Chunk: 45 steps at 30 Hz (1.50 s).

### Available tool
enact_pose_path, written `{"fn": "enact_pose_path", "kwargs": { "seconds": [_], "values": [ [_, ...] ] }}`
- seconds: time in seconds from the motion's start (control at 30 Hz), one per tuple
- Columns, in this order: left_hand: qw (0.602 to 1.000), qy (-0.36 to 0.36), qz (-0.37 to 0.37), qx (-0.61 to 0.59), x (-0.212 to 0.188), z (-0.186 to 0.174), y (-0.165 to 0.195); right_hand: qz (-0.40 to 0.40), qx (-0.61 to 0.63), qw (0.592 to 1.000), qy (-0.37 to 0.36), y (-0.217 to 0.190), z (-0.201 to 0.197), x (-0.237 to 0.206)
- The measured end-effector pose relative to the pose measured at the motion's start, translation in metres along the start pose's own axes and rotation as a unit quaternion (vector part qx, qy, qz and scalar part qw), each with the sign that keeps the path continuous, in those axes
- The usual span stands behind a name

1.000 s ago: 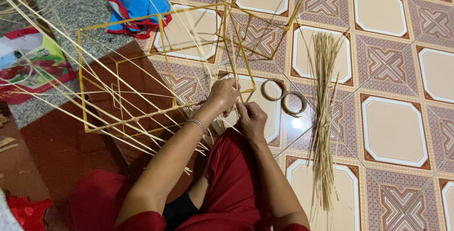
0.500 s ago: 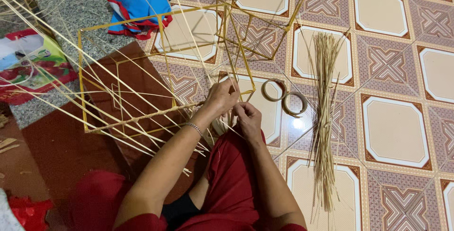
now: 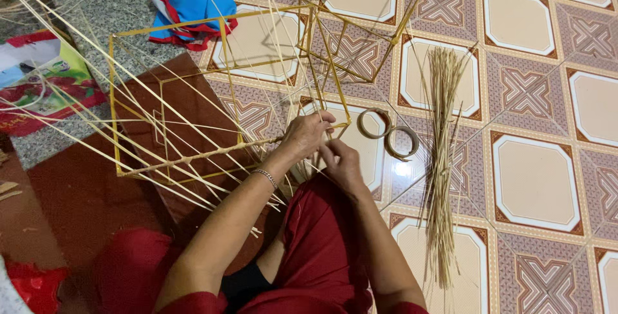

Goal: The person sits on the floor and assembles a bamboo star-shaped frame, tying thin bamboo strips across the frame with string by hand. They pull strips from a bundle on the floor, wrap and knot them around the frame joints, and reposition the frame as they work.

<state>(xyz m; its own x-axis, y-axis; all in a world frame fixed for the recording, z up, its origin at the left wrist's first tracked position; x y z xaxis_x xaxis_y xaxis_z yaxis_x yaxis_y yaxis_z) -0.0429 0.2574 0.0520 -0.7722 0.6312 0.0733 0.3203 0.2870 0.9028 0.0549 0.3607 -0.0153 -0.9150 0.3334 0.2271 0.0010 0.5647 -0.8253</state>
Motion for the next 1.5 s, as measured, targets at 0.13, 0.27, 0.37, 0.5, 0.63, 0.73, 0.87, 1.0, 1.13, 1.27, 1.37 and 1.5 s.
{"fn": "enact_pose_path", "kwargs": {
  "seconds": [0.13,0.27,0.37,0.5,0.63,0.73,0.87,1.0,1.13,1.27,1.37,1.5],
  "values": [
    [0.985,-0.068,-0.158,-0.010,-0.005,0.001,-0.010,0.138,0.222,0.965,-0.032,0.019,-0.022,-0.005],
    [0.997,-0.025,0.007,0.072,-0.004,-0.005,0.009,0.228,0.354,0.905,-0.056,0.028,-0.022,0.007],
    [0.993,-0.005,0.016,0.114,-0.004,-0.005,0.010,0.213,0.338,0.915,-0.061,0.026,-0.024,0.023],
    [0.978,-0.084,-0.161,0.105,-0.007,0.005,-0.007,0.182,0.311,0.932,-0.029,0.018,-0.041,0.030],
    [0.990,-0.031,-0.103,0.094,-0.003,0.002,0.002,0.203,0.356,0.911,-0.045,0.005,-0.065,0.025],
    [0.990,-0.017,-0.098,0.099,-0.006,0.002,-0.002,0.208,0.381,0.900,-0.026,-0.008,-0.087,0.024],
    [0.994,0.035,-0.031,0.098,-0.007,0.005,-0.003,0.224,0.517,0.825,0.040,-0.021,-0.097,0.051],
    [0.991,0.053,0.010,0.122,-0.006,0.011,-0.011,0.214,0.511,0.832,0.023,-0.041,-0.078,0.087],
    [0.987,0.086,0.059,0.120,-0.008,0.015,-0.021,0.202,0.457,0.865,-0.040,-0.063,-0.065,0.119],
    [0.987,0.041,0.009,0.153,0.000,0.024,-0.037,0.174,0.317,0.927,-0.100,-0.080,-0.054,0.134],
    [0.989,0.053,0.019,0.137,0.002,0.022,-0.033,0.138,0.144,0.969,-0.144,-0.082,-0.045,0.142],
    [0.987,-0.033,-0.106,0.115,0.004,0.023,-0.029,0.134,0.125,0.983,-0.011,-0.057,-0.055,0.141]
  ]
}}
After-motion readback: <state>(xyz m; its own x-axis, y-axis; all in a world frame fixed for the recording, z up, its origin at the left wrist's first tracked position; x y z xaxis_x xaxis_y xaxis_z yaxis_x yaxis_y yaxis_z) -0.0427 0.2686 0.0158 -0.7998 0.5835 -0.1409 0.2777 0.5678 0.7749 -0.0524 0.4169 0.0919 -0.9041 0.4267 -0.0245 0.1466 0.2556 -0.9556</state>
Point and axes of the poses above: each hand's wrist, its own x-axis towards the middle knuckle, its own z-axis out of the palm, y = z × x, the point moved 6 cm from there along x, towards the middle knuckle, and after that the axes turned 3 degrees about -x, right-handed, at the moved point
